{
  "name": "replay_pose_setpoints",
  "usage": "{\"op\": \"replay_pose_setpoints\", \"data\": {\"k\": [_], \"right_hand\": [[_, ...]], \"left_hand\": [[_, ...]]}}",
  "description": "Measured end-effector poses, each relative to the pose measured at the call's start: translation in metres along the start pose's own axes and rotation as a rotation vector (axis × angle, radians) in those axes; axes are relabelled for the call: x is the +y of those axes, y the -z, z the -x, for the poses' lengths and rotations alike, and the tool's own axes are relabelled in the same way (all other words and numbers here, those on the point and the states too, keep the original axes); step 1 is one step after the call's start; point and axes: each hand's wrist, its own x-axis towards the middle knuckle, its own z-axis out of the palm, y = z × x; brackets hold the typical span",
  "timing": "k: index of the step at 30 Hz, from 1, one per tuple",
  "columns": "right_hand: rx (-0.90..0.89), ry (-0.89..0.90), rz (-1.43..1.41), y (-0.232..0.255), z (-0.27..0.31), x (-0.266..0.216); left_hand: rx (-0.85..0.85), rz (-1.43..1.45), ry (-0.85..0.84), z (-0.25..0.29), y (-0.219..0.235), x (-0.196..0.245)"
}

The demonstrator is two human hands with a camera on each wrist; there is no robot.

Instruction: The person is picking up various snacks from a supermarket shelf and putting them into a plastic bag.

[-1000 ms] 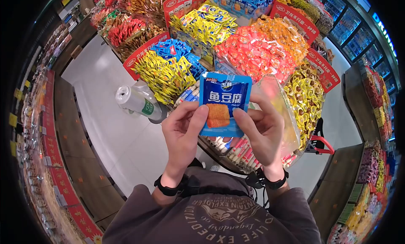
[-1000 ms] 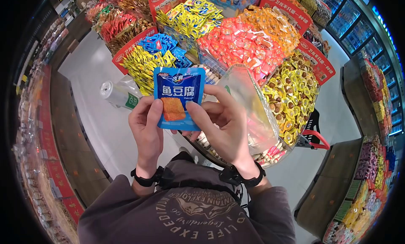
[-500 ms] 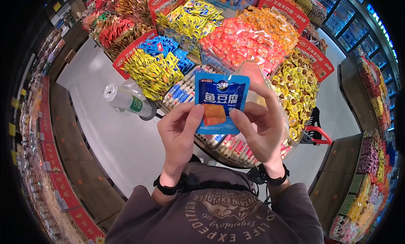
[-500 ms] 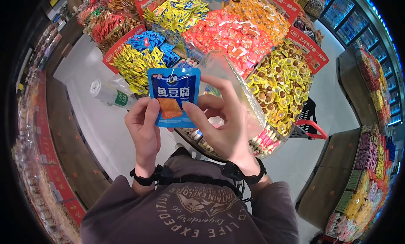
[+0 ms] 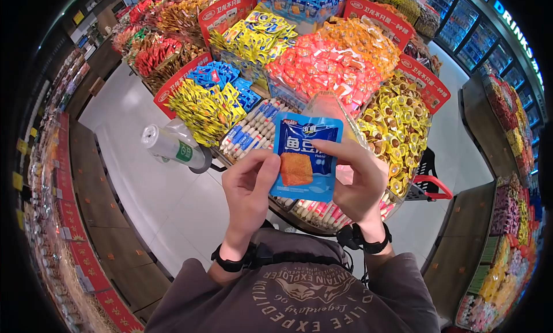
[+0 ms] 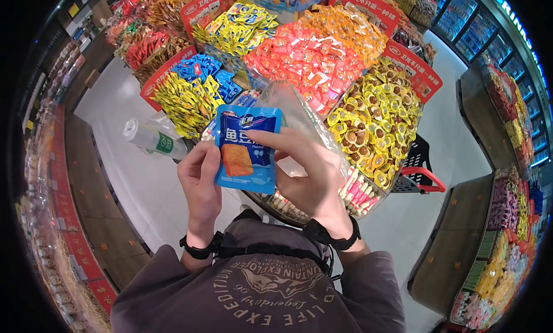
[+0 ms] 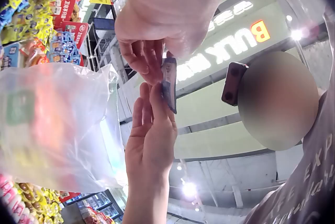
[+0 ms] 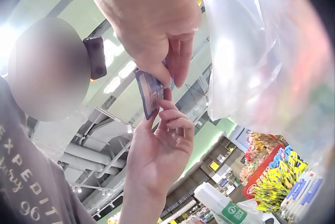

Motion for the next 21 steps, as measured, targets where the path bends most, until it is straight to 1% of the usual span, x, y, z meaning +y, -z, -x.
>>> {"op": "replay_pose_setpoints", "data": {"k": [1,2,3,4,7,9,10,11,13,15,17,18,19,20,21], "right_hand": [[0.042,0.009,-0.008,0.000,0.001,0.002],[0.044,0.012,-0.009,0.000,0.002,0.004],[0.065,-0.016,-0.055,-0.001,0.003,0.006],[0.087,-0.044,-0.102,-0.001,0.004,0.006],[0.130,-0.050,-0.113,-0.002,0.003,0.003],[0.099,-0.044,-0.117,0.001,0.006,0.003],[0.068,-0.036,-0.119,0.002,0.006,0.003],[0.069,-0.035,-0.119,0.001,0.007,0.003],[0.040,-0.096,-0.122,0.000,0.009,0.003],[0.047,-0.101,-0.117,-0.001,0.010,-0.001],[0.054,-0.106,-0.113,-0.002,0.010,-0.006],[0.021,-0.220,-0.114,-0.003,0.012,-0.009],[-0.012,-0.335,-0.114,-0.003,0.013,-0.011],[-0.012,-0.334,-0.115,-0.002,0.012,-0.012],[-0.027,-0.283,-0.003,0.001,0.010,-0.013]], "left_hand": [[-0.001,-0.001,-0.004,0.000,0.000,0.000],[0.024,-0.021,-0.014,0.001,-0.001,0.000],[0.046,-0.042,-0.025,0.001,-0.002,0.000],[0.043,-0.043,-0.027,0.000,-0.004,0.002],[0.039,-0.032,-0.029,-0.003,-0.013,0.007],[0.036,-0.244,-0.278,-0.003,-0.018,0.002],[-0.001,-0.259,-0.233,-0.001,-0.013,0.001],[-0.002,-0.259,-0.235,-0.001,-0.011,-0.002],[-0.020,-0.490,-0.404,-0.003,-0.009,-0.006],[-0.006,-0.472,-0.380,-0.003,-0.009,-0.006],[-0.009,-0.626,-0.522,-0.006,-0.006,-0.007],[-0.009,-0.626,-0.522,-0.006,-0.006,-0.008],[-0.025,-0.451,-0.450,-0.006,-0.007,-0.010],[-0.039,-0.276,-0.377,-0.005,-0.008,-0.011],[-0.039,-0.278,-0.378,-0.002,-0.008,-0.011]]}}
